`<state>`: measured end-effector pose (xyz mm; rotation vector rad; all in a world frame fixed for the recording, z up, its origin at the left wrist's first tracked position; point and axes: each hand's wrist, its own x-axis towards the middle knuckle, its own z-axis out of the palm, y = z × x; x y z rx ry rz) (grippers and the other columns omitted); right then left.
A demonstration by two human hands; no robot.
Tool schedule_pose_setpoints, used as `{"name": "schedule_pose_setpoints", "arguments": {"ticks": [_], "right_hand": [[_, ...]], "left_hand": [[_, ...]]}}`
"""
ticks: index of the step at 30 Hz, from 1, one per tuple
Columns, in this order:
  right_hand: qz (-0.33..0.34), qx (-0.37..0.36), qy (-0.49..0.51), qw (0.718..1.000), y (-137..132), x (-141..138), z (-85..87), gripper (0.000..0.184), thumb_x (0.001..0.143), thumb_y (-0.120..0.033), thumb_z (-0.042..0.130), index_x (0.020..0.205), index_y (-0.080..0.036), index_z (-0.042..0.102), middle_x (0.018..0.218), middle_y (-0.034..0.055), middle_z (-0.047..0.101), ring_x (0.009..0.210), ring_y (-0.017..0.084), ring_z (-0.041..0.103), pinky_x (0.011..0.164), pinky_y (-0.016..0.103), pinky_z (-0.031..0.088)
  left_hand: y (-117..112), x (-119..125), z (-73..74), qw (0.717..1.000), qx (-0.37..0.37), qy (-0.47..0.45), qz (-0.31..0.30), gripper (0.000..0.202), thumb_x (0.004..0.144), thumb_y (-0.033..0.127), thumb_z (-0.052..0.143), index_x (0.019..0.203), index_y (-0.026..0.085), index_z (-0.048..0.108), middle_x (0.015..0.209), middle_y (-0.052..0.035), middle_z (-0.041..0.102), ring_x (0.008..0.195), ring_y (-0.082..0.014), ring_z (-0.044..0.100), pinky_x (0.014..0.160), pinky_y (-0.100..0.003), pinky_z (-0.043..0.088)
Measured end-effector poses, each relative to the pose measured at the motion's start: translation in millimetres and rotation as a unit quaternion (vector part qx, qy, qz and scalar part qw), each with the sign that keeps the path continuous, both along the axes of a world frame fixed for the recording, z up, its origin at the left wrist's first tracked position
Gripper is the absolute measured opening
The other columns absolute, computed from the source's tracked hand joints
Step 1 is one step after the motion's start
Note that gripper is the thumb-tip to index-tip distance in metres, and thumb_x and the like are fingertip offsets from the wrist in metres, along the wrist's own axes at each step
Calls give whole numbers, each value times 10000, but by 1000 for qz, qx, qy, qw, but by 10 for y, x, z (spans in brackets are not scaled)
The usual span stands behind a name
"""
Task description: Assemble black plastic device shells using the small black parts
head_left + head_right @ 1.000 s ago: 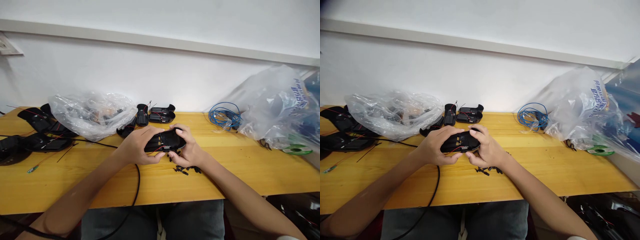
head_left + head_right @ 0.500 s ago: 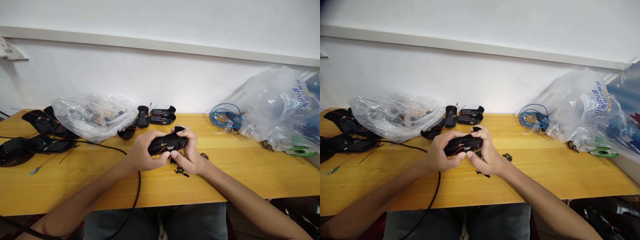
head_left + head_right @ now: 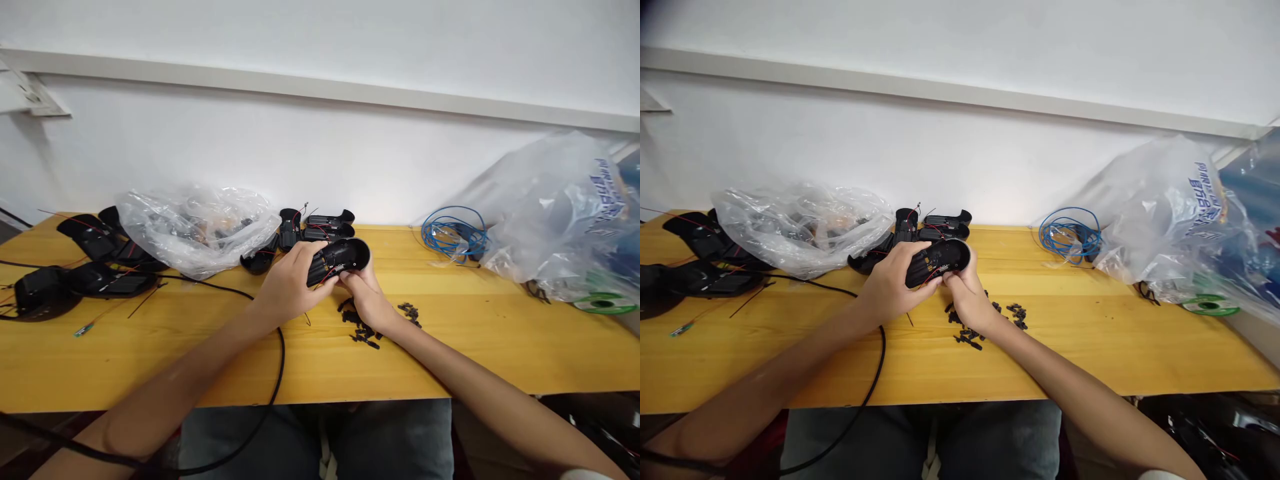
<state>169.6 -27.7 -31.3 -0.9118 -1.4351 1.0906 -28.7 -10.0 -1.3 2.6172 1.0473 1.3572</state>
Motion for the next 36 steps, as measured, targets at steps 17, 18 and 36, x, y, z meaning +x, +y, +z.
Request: {"name": "schedule_pose_setpoints", "arguments": {"ticks": [17,18,36], "right_hand": [[-114,54,-28,992,18,-155,-12,499,942,-264,566,1440,-265,523,1423,98,635,1365,292,602,1289,542,451],[-121,55,-24,991,20,-168,-13,502,937,-257,558,1438,-263,526,1402,97,642,1346,292,611,1275,539,463],[47,-91,88,991,-53,49,120,679,829,-371,665,1479,-375,467,1323,25,601,1117,257,609,943,427,629]], "left_hand": [[-23,210,-12,965,-230,-110,58,337,865,262,766,1176,260,635,1108,-37,804,1014,-255,782,864,-368,583],[-20,219,-7,964,-233,-113,53,341,861,254,762,1177,261,631,1105,-35,803,1007,-252,781,861,-367,582],[-79,50,-32,1000,-5,8,-1,615,963,285,721,1543,206,531,1402,-148,705,1284,-298,738,1043,-390,650]]}}
